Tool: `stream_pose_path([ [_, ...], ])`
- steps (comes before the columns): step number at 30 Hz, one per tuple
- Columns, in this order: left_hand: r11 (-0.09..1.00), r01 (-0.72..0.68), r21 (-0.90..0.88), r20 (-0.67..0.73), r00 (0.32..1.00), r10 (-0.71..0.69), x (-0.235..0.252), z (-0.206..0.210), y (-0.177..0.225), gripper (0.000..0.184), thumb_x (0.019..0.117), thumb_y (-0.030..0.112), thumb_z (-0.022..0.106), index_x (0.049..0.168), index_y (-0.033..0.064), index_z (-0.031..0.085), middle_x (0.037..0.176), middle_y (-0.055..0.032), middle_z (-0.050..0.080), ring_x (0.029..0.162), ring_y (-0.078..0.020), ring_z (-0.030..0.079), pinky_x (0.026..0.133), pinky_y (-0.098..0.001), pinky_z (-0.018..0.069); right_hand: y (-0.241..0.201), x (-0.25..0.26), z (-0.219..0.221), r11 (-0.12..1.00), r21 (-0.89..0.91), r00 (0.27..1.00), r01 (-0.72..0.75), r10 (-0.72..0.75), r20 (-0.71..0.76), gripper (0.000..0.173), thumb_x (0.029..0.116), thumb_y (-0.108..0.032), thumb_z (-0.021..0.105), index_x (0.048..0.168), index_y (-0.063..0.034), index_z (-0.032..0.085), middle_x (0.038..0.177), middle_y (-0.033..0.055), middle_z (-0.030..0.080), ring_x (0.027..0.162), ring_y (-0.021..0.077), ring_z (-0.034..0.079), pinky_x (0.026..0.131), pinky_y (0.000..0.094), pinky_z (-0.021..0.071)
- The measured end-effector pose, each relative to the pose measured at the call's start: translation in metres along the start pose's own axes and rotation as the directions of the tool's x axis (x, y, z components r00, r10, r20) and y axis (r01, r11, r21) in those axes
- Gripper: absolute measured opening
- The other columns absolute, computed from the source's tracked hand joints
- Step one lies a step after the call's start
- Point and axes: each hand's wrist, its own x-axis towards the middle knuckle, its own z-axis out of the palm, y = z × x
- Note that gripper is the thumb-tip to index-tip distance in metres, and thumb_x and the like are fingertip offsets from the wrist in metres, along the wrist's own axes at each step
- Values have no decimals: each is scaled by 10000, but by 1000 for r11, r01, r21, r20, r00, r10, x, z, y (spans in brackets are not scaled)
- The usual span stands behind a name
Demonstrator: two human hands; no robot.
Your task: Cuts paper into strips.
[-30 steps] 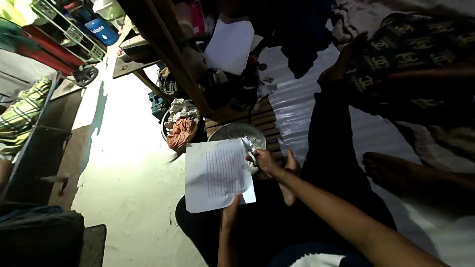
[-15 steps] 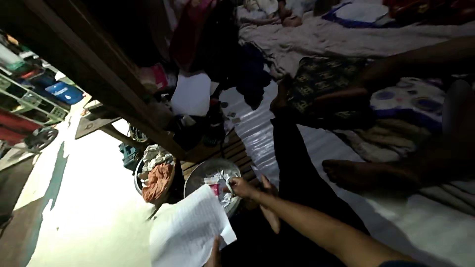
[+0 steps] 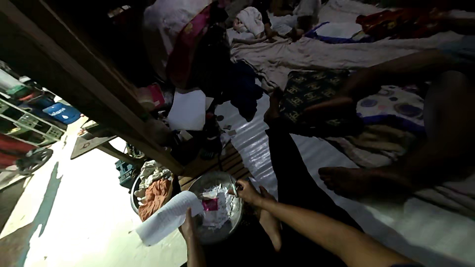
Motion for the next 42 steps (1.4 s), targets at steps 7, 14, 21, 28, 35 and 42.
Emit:
stream_pose_path([
  [7, 991, -26, -131, -68, 998, 17, -5, -9, -11, 508, 1006, 19, 571, 1457, -122, 385, 1444, -282, 488, 1282, -294, 533, 1093, -415, 435, -4, 10, 4, 999, 48, 1000, -24, 24, 2, 402, 944, -217, 745, 1155, 99, 616, 962, 165, 644, 800, 168, 583, 797, 338, 510],
  [14, 982, 12, -191, -12, 1000, -14, -7, 3, -9, 443, 1022, 42, 570, 1404, -135, 433, 1381, -255, 539, 1208, -235, 569, 1051, -374, 468, -17, 39, -9, 992, -116, 998, -54, 50, -37, 489, 965, -316, 716, 1265, 55, 610, 1151, 235, 652, 1050, 310, 629, 971, 471, 492],
  [21, 988, 27, -153, 10, 1000, -25, -11, 12, -10, 464, 1010, 92, 622, 1389, -126, 466, 1349, -246, 576, 1201, -232, 590, 1046, -382, 481, -25, 52, -19, 952, -288, 969, -108, 36, -246, 484, 963, -324, 678, 1327, -10, 615, 1201, 220, 676, 1144, 370, 634, 1021, 564, 460],
  [28, 969, 122, -214, 43, 992, -116, -21, 15, 3, 320, 1015, 89, 621, 1270, -95, 557, 1071, -138, 670, 895, -125, 653, 829, -310, 570, -13, -27, 12, 979, -191, 994, 73, -87, -65, 449, 938, -294, 739, 1206, 53, 641, 1020, 171, 697, 868, 203, 666, 843, 376, 552],
  [35, 869, 269, -414, 183, 960, -210, -32, 29, 8, 206, 1040, 44, 556, 1207, -76, 541, 952, -84, 662, 810, -106, 646, 769, -272, 570, 4, -77, 35, 994, -96, 986, 42, -26, 164, 318, 950, -223, 717, 1079, 63, 666, 969, 134, 713, 821, 131, 665, 791, 313, 559],
  [42, 860, 291, -420, 250, 948, -199, -37, 33, 7, 204, 1006, 0, 597, 1183, -88, 547, 965, -97, 669, 836, -118, 653, 798, -276, 571, -8, -67, 28, 996, -91, 980, 25, -6, 198, 283, 955, -213, 710, 1046, 49, 652, 921, 81, 678, 765, 63, 616, 738, 242, 532],
])
